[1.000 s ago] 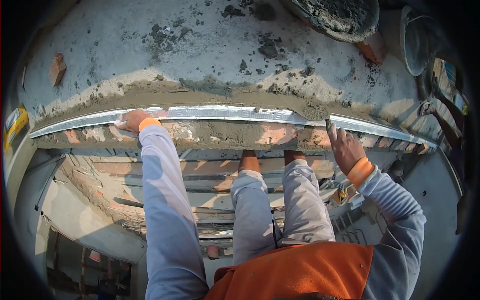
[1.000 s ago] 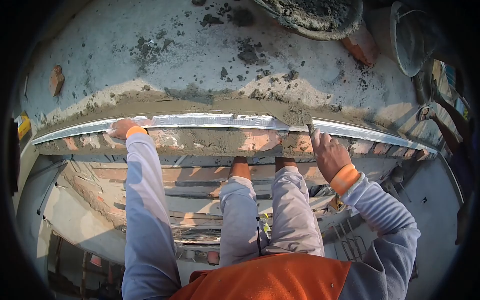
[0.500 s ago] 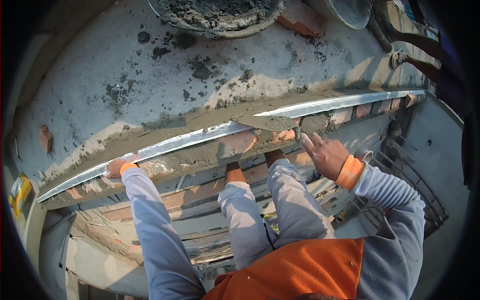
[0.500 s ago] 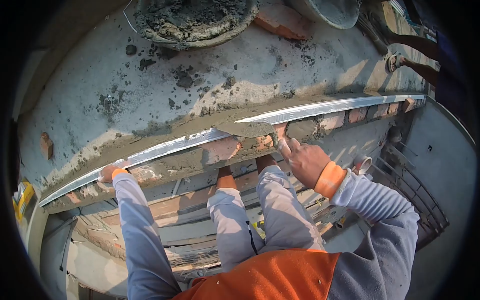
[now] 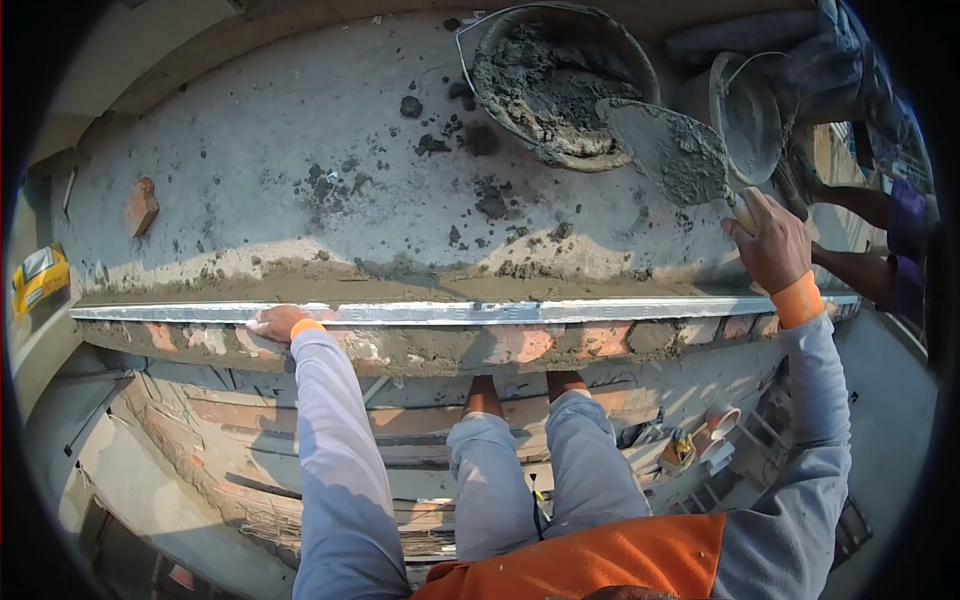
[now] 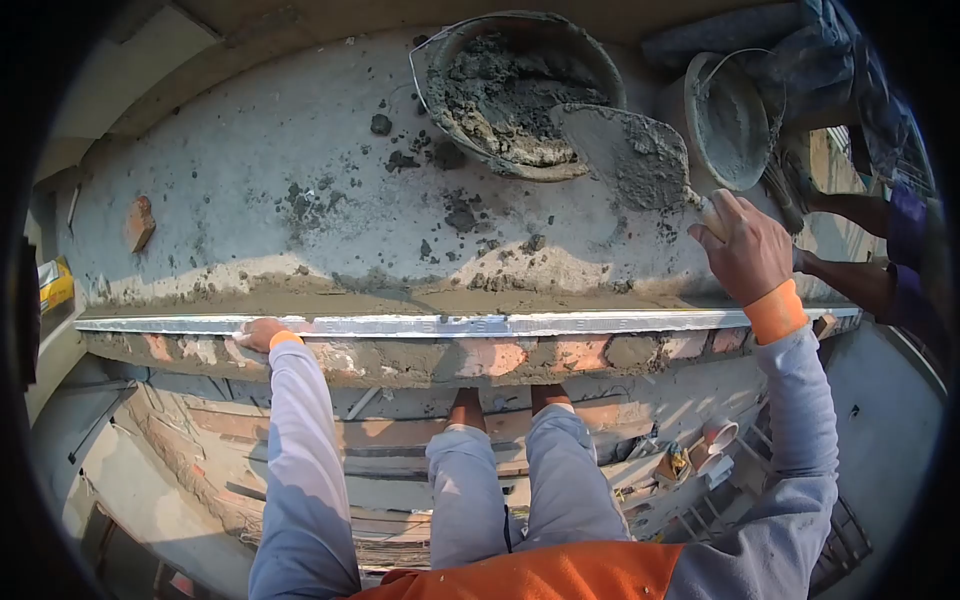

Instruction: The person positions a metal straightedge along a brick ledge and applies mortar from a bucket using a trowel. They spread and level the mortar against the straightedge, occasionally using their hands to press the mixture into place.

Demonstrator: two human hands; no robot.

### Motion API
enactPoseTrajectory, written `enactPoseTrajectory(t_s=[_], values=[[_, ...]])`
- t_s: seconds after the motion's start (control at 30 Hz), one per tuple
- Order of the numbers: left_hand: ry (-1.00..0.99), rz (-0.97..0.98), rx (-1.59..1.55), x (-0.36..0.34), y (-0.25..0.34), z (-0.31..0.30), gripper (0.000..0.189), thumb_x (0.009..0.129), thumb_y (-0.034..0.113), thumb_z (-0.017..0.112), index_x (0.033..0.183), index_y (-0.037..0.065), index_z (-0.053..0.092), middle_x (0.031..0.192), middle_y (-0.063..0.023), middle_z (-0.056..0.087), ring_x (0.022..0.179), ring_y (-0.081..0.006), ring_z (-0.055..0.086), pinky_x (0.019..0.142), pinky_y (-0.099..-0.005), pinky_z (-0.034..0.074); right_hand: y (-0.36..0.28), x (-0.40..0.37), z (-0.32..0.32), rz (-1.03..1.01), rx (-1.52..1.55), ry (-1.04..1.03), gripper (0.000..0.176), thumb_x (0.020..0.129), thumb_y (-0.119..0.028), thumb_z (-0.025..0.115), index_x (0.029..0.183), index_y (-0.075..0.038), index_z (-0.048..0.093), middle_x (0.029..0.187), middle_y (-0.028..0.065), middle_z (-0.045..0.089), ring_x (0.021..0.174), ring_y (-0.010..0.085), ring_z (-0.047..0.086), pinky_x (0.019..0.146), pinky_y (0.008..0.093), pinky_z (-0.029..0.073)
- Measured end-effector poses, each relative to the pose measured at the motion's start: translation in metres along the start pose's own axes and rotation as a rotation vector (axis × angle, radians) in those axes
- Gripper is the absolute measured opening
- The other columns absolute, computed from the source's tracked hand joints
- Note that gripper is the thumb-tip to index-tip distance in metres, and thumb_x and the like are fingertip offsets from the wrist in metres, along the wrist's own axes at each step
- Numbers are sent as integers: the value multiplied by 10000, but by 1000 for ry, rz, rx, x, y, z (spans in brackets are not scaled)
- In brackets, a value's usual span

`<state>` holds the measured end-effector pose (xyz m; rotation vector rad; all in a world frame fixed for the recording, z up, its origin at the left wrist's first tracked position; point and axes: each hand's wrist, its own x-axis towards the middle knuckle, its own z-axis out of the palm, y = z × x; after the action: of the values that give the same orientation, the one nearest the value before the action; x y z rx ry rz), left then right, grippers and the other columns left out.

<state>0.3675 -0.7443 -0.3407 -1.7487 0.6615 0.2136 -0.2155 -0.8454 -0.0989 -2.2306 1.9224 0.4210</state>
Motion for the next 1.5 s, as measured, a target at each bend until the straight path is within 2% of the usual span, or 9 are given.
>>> enactPoseTrajectory(t_s=[0.23,0.37,0.5,0.57,0.67,0.87,1.03,1.33,1.5], values=[[-62,14,-69,10,0,8,415,996,263,406,1399,174,439,1427,-79,456,1303,-230,438,1112,-466,280,-19,89,50,-156,-191,-88,255,790,-90,571,1043,-78,545,827,161,630,807,365,630,711,461,493],[186,-423,-1594,17,9,28,436,1014,239,357,1436,130,348,1407,-151,451,1260,-272,468,1046,-373,366,-31,76,46,18,-102,-299,359,748,-138,604,1093,-48,559,890,198,655,867,380,634,761,476,491],[257,-578,-2031,3,4,11,444,1024,225,327,1452,107,307,1400,-165,456,1251,-293,472,1036,-318,389,-47,71,78,-12,161,-169,443,714,-185,645,1125,-34,578,921,229,652,911,401,623,786,492,481],[268,-602,-2090,-3,1,2,440,1025,221,322,1450,107,312,1403,-142,464,1264,-294,462,1058,-310,370,-61,82,93,281,738,-465,311,741,-115,662,1006,19,569,692,126,596,523,232,589,474,358,470],[292,-599,-2078,5,5,16,430,1028,227,315,1443,113,331,1396,-146,471,1268,-291,464,1063,-319,371,-63,77,99,298,915,-517,192,763,-74,643,910,0,545,638,45,511,443,120,478,387,282,386],[280,-629,-2073,4,6,9,423,1036,261,291,1428,122,369,1384,-145,486,1277,-273,466,1072,-345,357,-67,61,118,278,1075,-333,145,775,-81,631,852,-25,522,622,21,485,474,114,482,418,275,393],[335,-606,-1911,15,11,30,476,1003,308,376,1410,62,369,1368,-188,483,1232,-337,492,1024,-416,398,-66,40,135,173,1048,-67,309,817,-149,607,1074,17,567,701,-7,545,544,53,475,475,213,393],[505,-599,-1871,25,23,41,471,1005,255,377,1412,20,348,1374,-216,461,1218,-350,496,1013,-403,412,-219,45,110,-440,711,-209,359,764,-181,643,1056,17,577,797,235,601,734,429,599,663,429,485],[423,-597,-1828,18,14,34,470,1017,274,347,1390,-12,358,1378,-243,435,1222,-368,480,1017,-419,401,-342,101,144,-675,688,-327,317,803,-228,618,1024,-18,529,806,218,609,747,412,607,657,461,480]])
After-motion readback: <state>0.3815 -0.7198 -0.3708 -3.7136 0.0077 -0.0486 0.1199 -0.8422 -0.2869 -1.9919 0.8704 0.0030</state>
